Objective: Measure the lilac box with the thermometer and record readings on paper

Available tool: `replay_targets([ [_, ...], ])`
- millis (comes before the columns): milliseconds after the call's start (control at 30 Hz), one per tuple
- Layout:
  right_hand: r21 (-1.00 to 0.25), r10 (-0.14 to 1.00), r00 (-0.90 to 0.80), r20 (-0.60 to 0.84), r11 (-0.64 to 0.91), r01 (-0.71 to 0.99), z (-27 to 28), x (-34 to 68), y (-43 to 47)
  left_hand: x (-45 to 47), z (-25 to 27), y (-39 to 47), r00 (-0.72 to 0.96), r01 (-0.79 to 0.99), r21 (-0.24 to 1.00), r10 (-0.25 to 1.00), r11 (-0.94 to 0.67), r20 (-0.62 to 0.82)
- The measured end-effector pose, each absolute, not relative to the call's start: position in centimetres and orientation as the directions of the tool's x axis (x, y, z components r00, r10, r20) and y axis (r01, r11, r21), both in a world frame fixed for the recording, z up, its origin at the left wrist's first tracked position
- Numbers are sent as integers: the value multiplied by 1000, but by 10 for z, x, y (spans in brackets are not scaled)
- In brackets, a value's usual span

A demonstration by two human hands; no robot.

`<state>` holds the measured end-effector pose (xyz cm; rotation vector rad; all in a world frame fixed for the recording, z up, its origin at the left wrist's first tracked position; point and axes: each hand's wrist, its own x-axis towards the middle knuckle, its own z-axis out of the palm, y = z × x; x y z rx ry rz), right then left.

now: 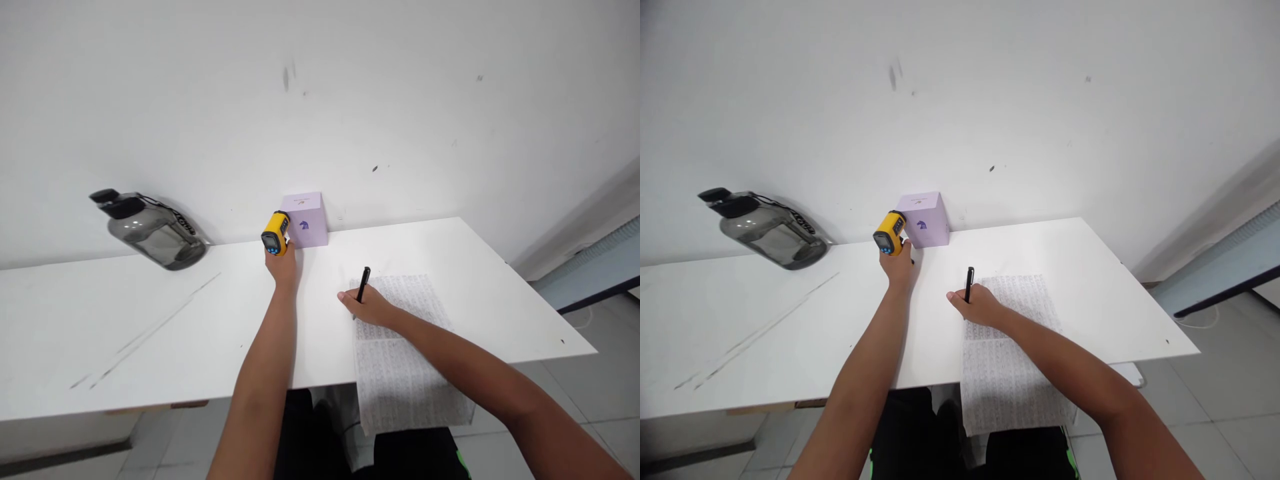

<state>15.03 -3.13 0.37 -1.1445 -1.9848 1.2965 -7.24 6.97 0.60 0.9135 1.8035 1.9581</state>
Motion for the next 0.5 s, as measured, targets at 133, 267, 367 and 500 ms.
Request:
replay_targets([
  [133,-903,858,-512,-32,195,383,4,151,-32,-72,6,70,-736,185,972,635,-144,235],
  [267,-904,831,-555,-44,204,376,5,152,-31,-74,4,71,-740,198,973,633,-122,230],
  [367,-904,817,-573,-59,199,378,6,152,-31,-75,4,72,-737,212,971,634,-114,235],
  [500,-898,836,-545,-60,193,396,7,151,-31,-74,4,72,-738,212,972,635,-103,228],
])
